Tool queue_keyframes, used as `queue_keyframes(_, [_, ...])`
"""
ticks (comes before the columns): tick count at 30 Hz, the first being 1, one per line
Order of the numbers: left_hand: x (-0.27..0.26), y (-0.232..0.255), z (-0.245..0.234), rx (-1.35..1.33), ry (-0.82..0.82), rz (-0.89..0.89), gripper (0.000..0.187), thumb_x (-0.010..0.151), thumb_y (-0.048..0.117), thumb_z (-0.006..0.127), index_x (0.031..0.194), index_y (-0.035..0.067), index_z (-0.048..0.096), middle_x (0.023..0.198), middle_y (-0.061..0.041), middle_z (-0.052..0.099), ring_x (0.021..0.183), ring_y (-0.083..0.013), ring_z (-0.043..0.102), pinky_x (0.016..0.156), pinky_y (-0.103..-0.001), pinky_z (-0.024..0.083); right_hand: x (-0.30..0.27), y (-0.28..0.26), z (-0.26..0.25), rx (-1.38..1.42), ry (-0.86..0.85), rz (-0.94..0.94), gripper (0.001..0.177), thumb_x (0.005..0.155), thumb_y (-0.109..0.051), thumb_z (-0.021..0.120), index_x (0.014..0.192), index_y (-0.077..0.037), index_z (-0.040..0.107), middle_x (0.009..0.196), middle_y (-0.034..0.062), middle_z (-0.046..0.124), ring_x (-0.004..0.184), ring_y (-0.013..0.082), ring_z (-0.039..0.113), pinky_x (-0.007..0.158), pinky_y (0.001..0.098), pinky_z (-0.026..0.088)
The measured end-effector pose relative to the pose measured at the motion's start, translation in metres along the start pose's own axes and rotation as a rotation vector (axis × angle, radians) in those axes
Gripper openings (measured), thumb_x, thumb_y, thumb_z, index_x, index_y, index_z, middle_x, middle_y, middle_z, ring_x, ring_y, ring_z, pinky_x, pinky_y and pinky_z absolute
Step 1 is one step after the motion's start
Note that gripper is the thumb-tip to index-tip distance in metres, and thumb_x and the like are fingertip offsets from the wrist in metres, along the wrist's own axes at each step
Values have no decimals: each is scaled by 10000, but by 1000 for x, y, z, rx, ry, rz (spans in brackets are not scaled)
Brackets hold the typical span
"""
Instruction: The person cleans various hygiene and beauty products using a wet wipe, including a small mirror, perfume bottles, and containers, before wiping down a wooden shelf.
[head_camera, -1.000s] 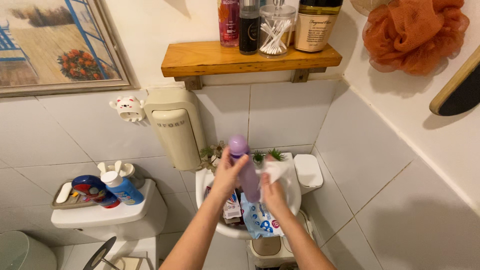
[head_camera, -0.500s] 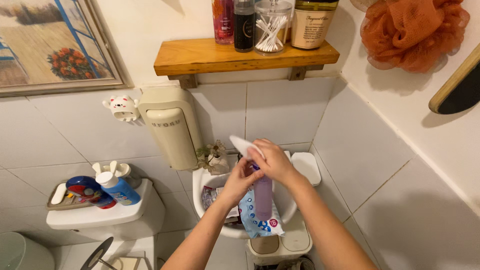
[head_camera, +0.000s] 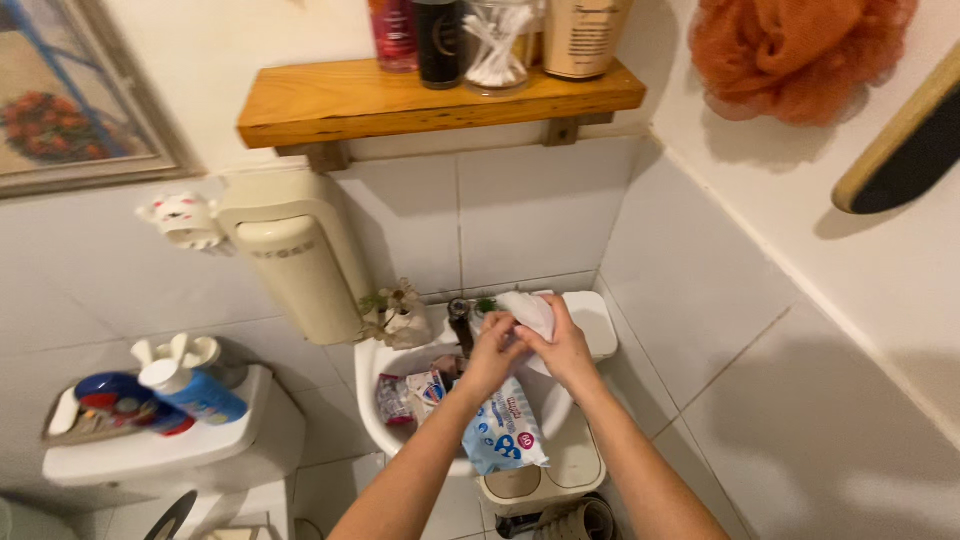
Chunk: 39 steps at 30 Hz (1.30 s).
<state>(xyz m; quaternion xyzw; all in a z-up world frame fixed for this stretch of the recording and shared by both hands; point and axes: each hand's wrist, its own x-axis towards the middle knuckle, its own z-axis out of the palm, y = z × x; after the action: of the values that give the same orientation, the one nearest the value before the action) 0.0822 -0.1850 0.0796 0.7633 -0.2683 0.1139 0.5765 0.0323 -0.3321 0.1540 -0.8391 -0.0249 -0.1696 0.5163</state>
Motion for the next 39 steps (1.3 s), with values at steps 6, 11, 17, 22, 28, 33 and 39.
queue_keyframes(6, [10, 5, 42, 87, -122, -313, 659, 871, 131, 685, 1480, 59, 442, 1432, -203, 565, 1236, -374, 562, 1067, -406, 432, -18, 94, 9, 207, 408, 91, 608, 850, -244, 767, 1355, -55, 486, 1255, 159, 658, 1132, 266, 657, 942, 378, 524])
queue_keyframes(11, [-2, -26, 54, 193, -134, -326, 550, 871, 134, 664, 1406, 65, 560, 1409, -227, 570, 1330, -383, 521, 1126, -415, 401, -53, 186, 38, 611, 549, 624, 524, 915, -278, 711, 1316, -52, 461, 1315, 175, 603, 1198, 308, 586, 972, 426, 483])
queue_keyframes(17, [-16, -43, 48, 162, -205, -355, 512, 881, 168, 666, 1378, 74, 589, 1406, -212, 588, 1316, -376, 541, 1112, -416, 416, -46, 223, 34, -490, 359, 186, 438, 1031, -337, 587, 1328, -14, 585, 1362, 269, 598, 1252, 413, 566, 1062, 445, 449])
queue_keyframes(22, [-6, -11, 44, 53, -166, -461, 530, 951, 338, 640, 1424, 117, 550, 1372, -143, 638, 1125, -309, 663, 990, -385, 512, -20, 127, 2, 640, 344, 391, 488, 999, -361, 536, 1427, -144, 449, 1383, 94, 586, 1290, 265, 561, 1090, 445, 433])
queue_keyframes(28, [11, 41, 9, -611, -66, -936, 465, 963, 400, 622, 1348, 145, 570, 1133, 36, 651, 963, -121, 617, 765, -395, 518, -7, 39, -14, 1412, -98, 457, 544, 997, -433, 538, 1352, -22, 571, 1293, 123, 676, 1196, 262, 637, 1066, 426, 473])
queue_keyframes(33, [14, 10, -8, -572, 167, -323, 319, 995, 238, 734, 1162, -30, 688, 1075, -71, 713, 1005, -157, 634, 889, -294, 506, 2, 29, 0, 1312, -168, 339, 394, 1034, -274, 597, 1337, -22, 598, 1253, 93, 681, 1163, 218, 640, 1016, 392, 505])
queue_keyframes(39, [20, 26, -40, -559, 117, -261, 298, 920, 190, 736, 1184, 77, 658, 1045, 2, 730, 955, -93, 659, 875, -273, 528, 14, 20, 25, 1319, -248, 376, 394, 986, -305, 642, 1312, -85, 616, 1202, 49, 691, 1122, 195, 656, 982, 382, 527])
